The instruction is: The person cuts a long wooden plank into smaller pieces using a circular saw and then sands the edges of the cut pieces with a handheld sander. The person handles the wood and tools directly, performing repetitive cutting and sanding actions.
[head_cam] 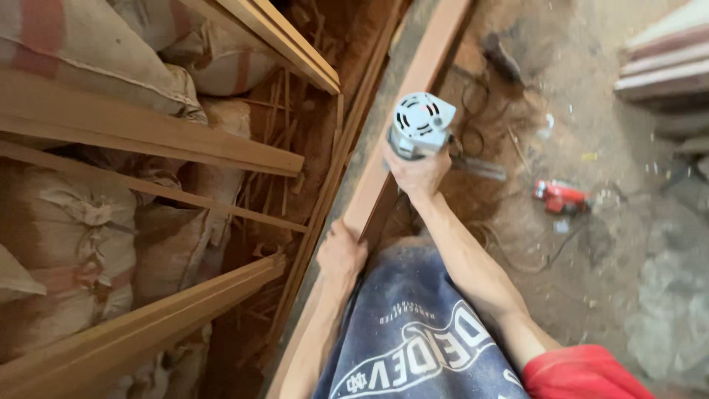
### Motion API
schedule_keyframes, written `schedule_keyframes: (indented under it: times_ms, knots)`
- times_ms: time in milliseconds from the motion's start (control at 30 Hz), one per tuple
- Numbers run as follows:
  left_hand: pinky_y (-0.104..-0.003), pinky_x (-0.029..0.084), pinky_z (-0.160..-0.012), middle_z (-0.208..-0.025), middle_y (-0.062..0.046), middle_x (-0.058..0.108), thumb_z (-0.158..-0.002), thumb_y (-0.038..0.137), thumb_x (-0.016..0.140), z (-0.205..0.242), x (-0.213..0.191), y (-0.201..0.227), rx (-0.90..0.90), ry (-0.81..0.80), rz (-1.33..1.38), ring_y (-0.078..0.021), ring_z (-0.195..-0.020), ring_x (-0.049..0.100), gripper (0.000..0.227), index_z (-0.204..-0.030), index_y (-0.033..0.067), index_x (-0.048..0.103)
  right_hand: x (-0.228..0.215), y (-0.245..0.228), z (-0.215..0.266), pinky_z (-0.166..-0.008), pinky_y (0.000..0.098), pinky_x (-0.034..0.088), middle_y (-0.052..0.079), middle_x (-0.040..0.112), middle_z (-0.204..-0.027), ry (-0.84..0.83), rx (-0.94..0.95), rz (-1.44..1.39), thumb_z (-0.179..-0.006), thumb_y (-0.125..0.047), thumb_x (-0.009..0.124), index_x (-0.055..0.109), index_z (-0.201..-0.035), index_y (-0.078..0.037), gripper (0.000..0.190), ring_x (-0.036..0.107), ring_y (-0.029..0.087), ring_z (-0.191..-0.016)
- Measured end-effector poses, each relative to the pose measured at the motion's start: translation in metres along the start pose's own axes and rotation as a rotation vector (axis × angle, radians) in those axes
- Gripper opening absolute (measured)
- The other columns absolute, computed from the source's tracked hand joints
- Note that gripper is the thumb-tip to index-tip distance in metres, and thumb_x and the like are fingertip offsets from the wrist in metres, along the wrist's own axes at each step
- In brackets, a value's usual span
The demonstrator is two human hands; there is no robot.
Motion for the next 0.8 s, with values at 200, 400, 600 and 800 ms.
schedule_keyframes:
  times_ms: [200,400,600,800]
  knots:
    - [-0.053,0.058,-0.078,-0.097,-0.027,0.070,-0.082,0.037,0.077,0.014,0.009,0.024,0.089,-0.028,-0.006,-0.0451,-0.086,0.071,0.058,-0.117,-0.0001,0.050,-0.003,-0.002,0.012,-0.085,0.0362,0.061,0.010,0.076,-0.105,0.121,0.038,-0.079,-0.074,-0.027,0.092,0.067,-0.115,-0.003,0.054,0.076,0.023,-0.095]
    - [-0.055,0.056,-0.075,-0.090,-0.032,0.070,-0.071,0.036,0.083,-0.043,0.004,0.077,0.232,-0.122,0.131,-0.0485,-0.082,0.069,0.074,-0.120,-0.0034,0.043,-0.004,-0.011,-0.005,-0.087,0.0393,0.060,0.012,0.075,-0.107,0.157,-0.149,0.155,-0.073,-0.031,0.092,0.069,-0.115,-0.006,0.053,0.075,0.029,-0.097]
    - [-0.056,0.056,-0.073,-0.083,-0.031,0.071,-0.079,0.026,0.076,-0.074,0.011,0.124,0.324,-0.082,0.159,-0.0491,-0.077,0.070,0.068,-0.127,-0.0041,0.038,0.003,0.013,-0.040,-0.082,0.0356,0.062,0.007,0.078,-0.100,0.190,-0.002,0.102,-0.074,-0.030,0.091,0.072,-0.111,-0.008,0.047,0.078,0.023,-0.091]
    - [-0.055,0.056,-0.069,-0.075,-0.030,0.069,-0.075,0.024,0.077,-0.062,0.006,0.118,0.317,-0.044,0.153,-0.0486,-0.070,0.069,0.074,-0.132,-0.0025,0.037,0.009,0.027,-0.064,-0.086,0.0353,0.062,0.007,0.079,-0.100,0.202,-0.090,0.070,-0.075,-0.024,0.092,0.073,-0.109,-0.007,0.042,0.078,0.021,-0.092]
Point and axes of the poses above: each hand's wrist, its own z-axis away from the middle knuckle, its own x-axis out of the palm, y = z × x, the point moved 10 cm from there along -z, towards the middle knuckle
